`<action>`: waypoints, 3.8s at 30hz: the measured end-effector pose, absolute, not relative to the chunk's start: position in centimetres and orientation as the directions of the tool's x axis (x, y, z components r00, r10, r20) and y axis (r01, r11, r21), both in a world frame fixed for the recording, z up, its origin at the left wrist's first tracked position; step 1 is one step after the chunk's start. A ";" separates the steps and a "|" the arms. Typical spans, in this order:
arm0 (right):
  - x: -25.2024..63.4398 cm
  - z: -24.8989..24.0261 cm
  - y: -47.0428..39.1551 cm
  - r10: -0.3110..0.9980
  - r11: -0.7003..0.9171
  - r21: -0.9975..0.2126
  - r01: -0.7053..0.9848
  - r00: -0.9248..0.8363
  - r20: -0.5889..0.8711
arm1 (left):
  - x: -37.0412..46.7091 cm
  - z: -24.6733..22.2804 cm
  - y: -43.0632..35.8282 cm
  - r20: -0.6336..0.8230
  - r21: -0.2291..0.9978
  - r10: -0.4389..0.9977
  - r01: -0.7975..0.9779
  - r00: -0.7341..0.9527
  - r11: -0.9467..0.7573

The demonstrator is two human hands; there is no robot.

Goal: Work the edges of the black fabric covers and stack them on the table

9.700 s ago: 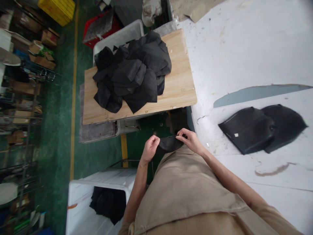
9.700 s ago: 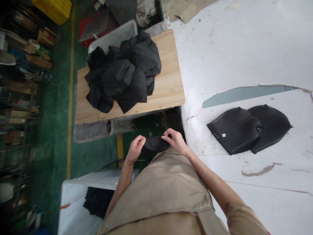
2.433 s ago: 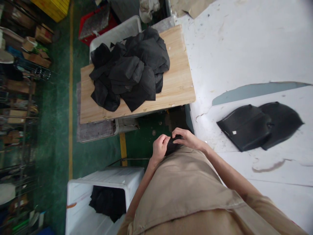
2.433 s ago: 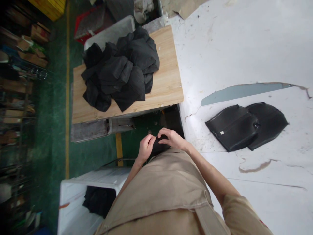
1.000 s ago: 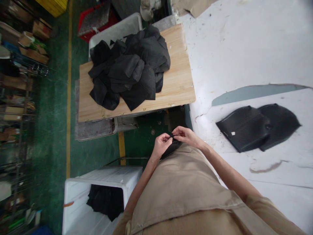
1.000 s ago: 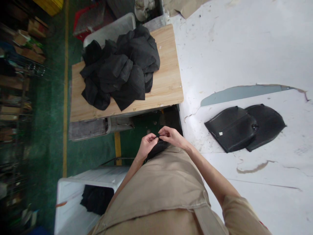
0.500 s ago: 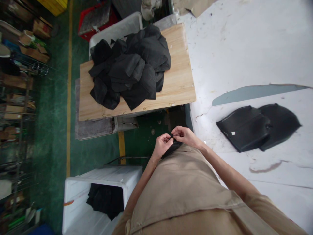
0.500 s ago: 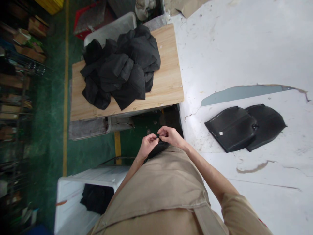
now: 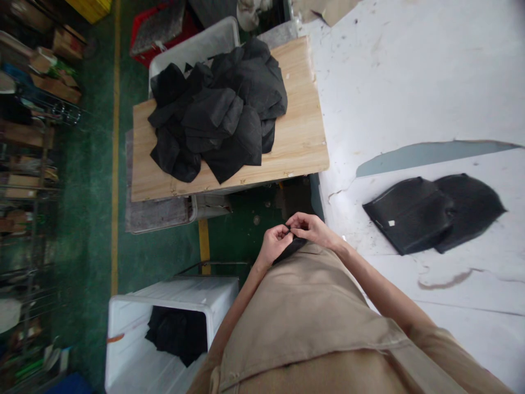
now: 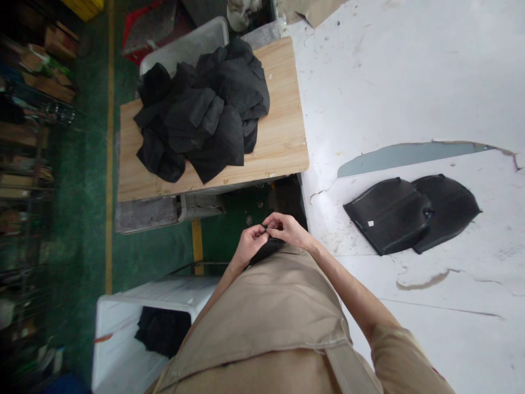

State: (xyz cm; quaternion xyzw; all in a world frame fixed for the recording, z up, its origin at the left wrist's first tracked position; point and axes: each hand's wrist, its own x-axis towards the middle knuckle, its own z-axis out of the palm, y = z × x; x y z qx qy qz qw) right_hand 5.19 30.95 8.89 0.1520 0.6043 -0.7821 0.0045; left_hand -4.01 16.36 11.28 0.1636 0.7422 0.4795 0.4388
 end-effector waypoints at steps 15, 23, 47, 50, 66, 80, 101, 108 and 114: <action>4.9 8.7 30.6 0.247 -0.316 -0.928 0.197 -0.927 -0.281 | -4.0 11.1 15.9 -0.512 0.848 0.652 -0.209 -0.560 0.486; 5.0 9.4 30.2 0.274 -0.254 -0.946 0.201 -0.923 -0.270 | -4.1 11.6 16.1 -0.494 0.850 0.627 -0.182 -0.602 0.495; 4.9 9.4 30.6 0.203 -0.305 -0.923 0.233 -0.931 -0.302 | -3.5 11.8 16.3 -0.479 0.862 0.651 -0.173 -0.589 0.477; 4.6 9.4 30.3 0.224 -0.308 -0.918 0.251 -0.918 -0.327 | -3.5 11.8 16.3 -0.470 0.865 0.653 -0.163 -0.594 0.474; 6.8 9.4 32.6 0.022 -0.141 -0.985 0.102 -0.994 -0.107 | -3.5 11.6 16.1 -0.459 0.879 0.685 -0.175 -0.565 0.444; 6.5 10.2 32.4 0.121 -0.100 -0.983 0.153 -0.979 -0.164 | -4.2 12.4 15.9 -0.456 0.881 0.773 -0.104 -0.441 0.461; 6.4 10.0 31.3 0.252 -0.085 -0.987 0.134 -0.956 -0.151 | -4.9 11.6 15.3 -0.301 0.873 0.882 0.266 -0.364 0.408; 6.3 9.9 31.2 0.253 -0.094 -0.979 0.183 -0.946 -0.201 | -4.7 11.7 15.3 -0.321 0.865 0.878 0.268 -0.355 0.424; 6.2 9.8 31.1 0.225 -0.102 -0.971 0.214 -0.946 -0.233 | -4.8 12.4 15.2 -0.338 0.892 0.877 0.180 -0.341 0.414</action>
